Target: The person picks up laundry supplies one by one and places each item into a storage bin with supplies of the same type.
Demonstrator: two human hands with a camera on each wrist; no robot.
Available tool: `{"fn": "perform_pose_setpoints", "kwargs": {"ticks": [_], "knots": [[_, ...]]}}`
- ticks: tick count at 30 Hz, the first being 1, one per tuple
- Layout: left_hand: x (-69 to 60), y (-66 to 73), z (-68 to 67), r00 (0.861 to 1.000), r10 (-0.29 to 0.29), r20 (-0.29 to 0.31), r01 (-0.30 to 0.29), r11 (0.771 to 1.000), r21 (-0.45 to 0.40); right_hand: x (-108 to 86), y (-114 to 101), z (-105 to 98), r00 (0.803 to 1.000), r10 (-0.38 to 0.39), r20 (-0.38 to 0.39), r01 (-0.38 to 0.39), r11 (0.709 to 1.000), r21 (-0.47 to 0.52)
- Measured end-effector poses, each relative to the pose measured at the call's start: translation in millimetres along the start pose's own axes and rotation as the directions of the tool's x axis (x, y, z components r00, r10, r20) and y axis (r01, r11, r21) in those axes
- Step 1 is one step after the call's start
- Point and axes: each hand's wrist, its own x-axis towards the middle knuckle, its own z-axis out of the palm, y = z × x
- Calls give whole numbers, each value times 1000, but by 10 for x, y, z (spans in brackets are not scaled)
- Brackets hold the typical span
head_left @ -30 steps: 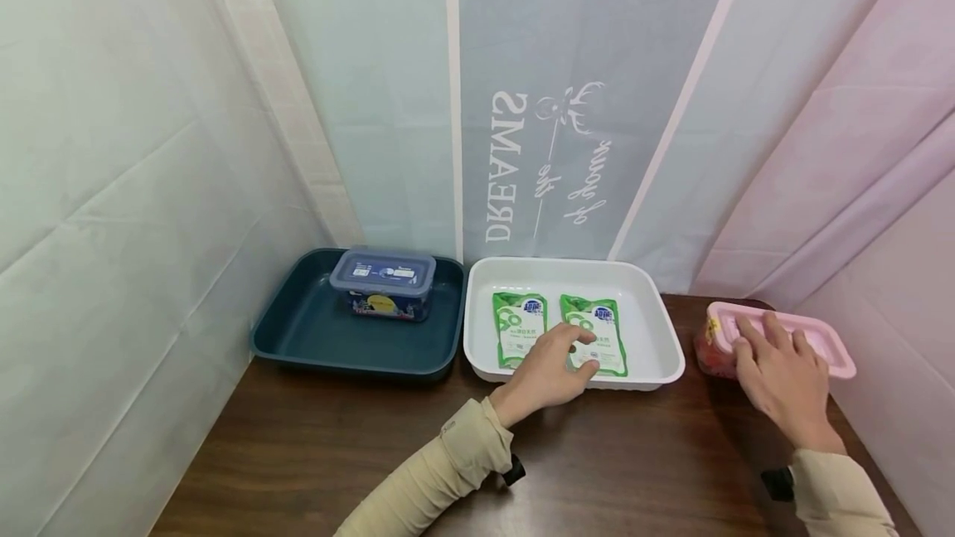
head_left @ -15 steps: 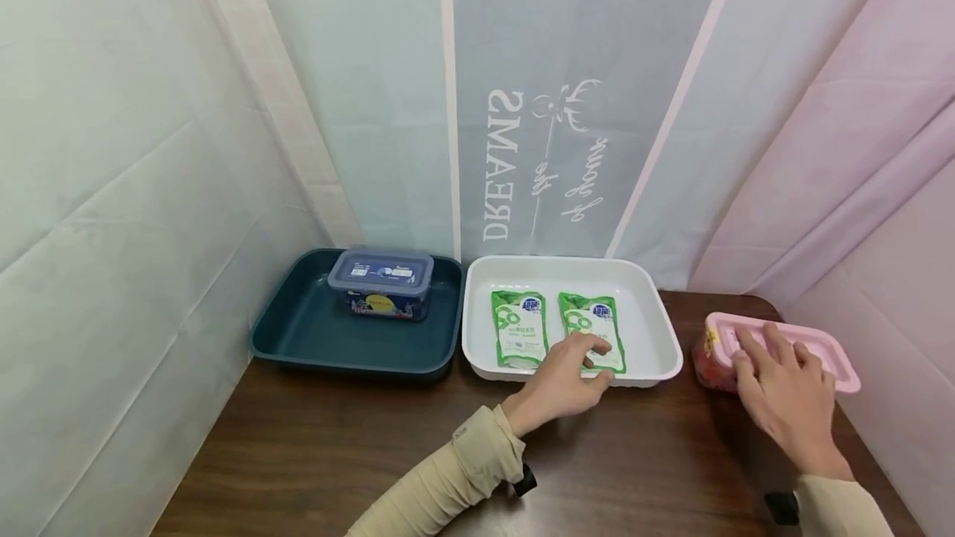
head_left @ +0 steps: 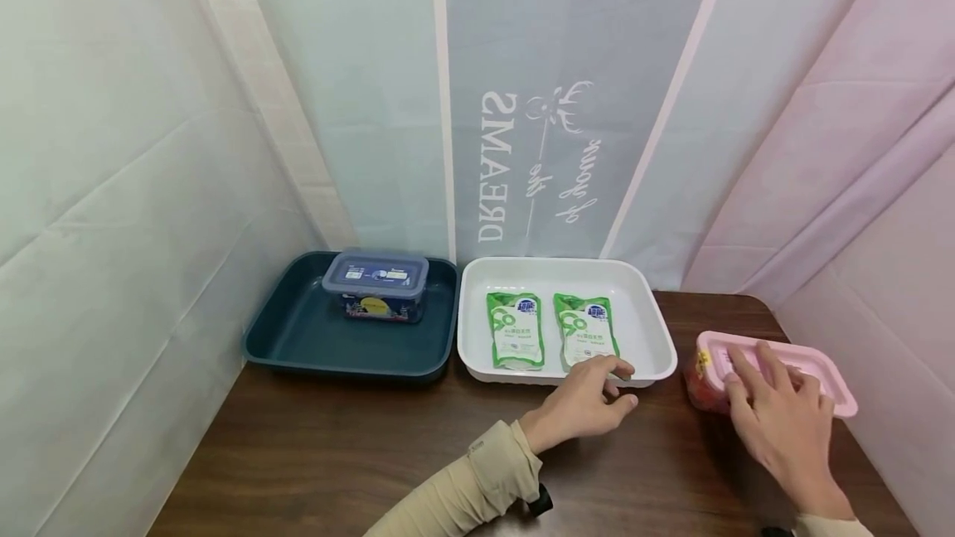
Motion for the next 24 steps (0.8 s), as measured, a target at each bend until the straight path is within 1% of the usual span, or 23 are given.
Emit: {"fn": "perform_pose_setpoints", "kwargs": {"ticks": [3, 6, 8, 16, 19, 24], "knots": [[19, 14, 43, 1000, -16, 20, 17, 997, -73, -80, -51, 6, 1000, -10, -26, 10, 1000, -3], [33, 26, 83, 999, -36, 30, 39, 993, -108, -161, -126, 12, 999, -14, -44, 14, 1000, 1], [41, 34, 115, 999, -45, 32, 48, 992, -113, -222, -178, 18, 999, -14, -52, 14, 1000, 10], [61, 85, 247, 998, -50, 39, 54, 993, -108, -459, -355, 17, 997, 0, -74, 2, 1000, 16], [56, 88, 280, 996, -72, 49, 77, 989, -126, -535, -424, 18, 997, -5, -76, 6, 1000, 13], [52, 102, 345, 992, -118, 50, 125, 976, -177, -676, -573, 20, 997, -18, -80, 18, 1000, -4]]}}
